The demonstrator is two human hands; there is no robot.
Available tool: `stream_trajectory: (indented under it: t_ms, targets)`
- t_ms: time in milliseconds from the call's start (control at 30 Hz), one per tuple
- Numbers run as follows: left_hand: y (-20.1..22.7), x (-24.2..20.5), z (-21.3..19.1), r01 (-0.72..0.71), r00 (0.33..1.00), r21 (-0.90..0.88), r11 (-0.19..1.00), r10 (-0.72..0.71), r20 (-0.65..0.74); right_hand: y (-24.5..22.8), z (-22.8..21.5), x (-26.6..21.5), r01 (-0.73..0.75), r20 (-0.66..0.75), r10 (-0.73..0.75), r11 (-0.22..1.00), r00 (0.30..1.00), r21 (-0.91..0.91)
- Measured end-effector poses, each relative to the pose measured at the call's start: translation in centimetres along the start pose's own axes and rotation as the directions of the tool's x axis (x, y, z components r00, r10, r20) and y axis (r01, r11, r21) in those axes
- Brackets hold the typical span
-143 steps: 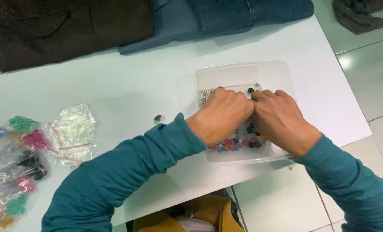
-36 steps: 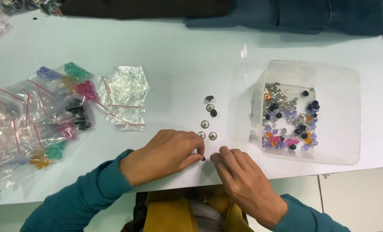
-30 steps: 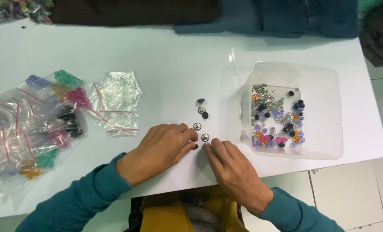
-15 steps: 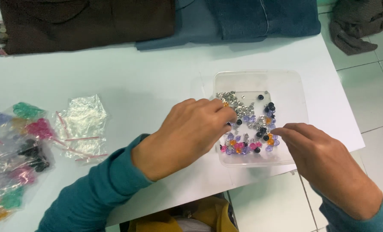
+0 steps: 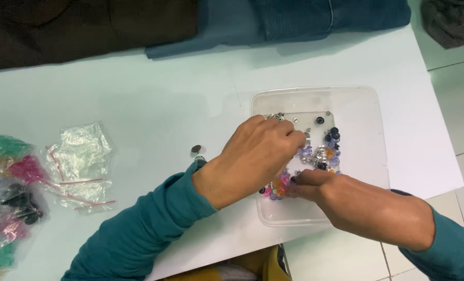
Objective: Sorting and bagging small buttons from a container into plastic bags
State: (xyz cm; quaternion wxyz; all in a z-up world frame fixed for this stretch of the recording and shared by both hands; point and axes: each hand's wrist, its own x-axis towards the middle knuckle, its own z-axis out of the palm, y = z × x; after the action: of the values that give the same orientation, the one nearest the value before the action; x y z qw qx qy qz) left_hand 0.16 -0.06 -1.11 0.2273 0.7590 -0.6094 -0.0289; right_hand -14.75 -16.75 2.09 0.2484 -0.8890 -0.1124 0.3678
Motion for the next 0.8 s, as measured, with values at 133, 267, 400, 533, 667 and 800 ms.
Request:
stream_trajectory:
  t_ms: [133, 267, 400, 533, 667, 800]
  targets:
    - [-0.1, -0.1, -0.6, -0.007, 1.000, -0.087, 0.996, 0.004, -0.028, -0.7, -1.8, -0.4, 0.068, -0.216, -0.075, 0.997, 0.974, -0.037]
    - [-0.4, 0.1, -1.4, -0.040, 0.995, -0.204, 0.978, 0.020, -0.098, 0.0, -1.4, 0.2, 0.129, -0.113, -0.136, 0.989, 0.984, -0.067]
    - [-0.3, 0.2, -2.1, -0.066, 0.972, -0.385, 0.920, -0.029, -0.234, 0.5, 0.0, 1.8, 0.169, -0.040, -0.169, 0.985, 0.985, 0.018]
    - [-0.4, 0.1, -3.0, -0.035, 0.981, -0.427, 0.904, -0.050, -0.186, 0.4, -1.7, 0.7, 0.155, -0.195, -0.171, 0.983, 0.966, -0.095]
    - [-0.6, 0.1, -3.9, -0.001, 0.992, -0.491, 0.871, -0.063, -0.114, 2.5, -1.2, -0.4, 0.103, -0.226, -0.151, 0.972, 0.962, -0.212]
    - [-0.7, 0.1, -4.0, -0.009, 0.992, -0.514, 0.858, -0.056, -0.111, 1.9, -0.1, 0.7, 0.221, -0.130, -0.241, 0.963, 0.962, -0.154]
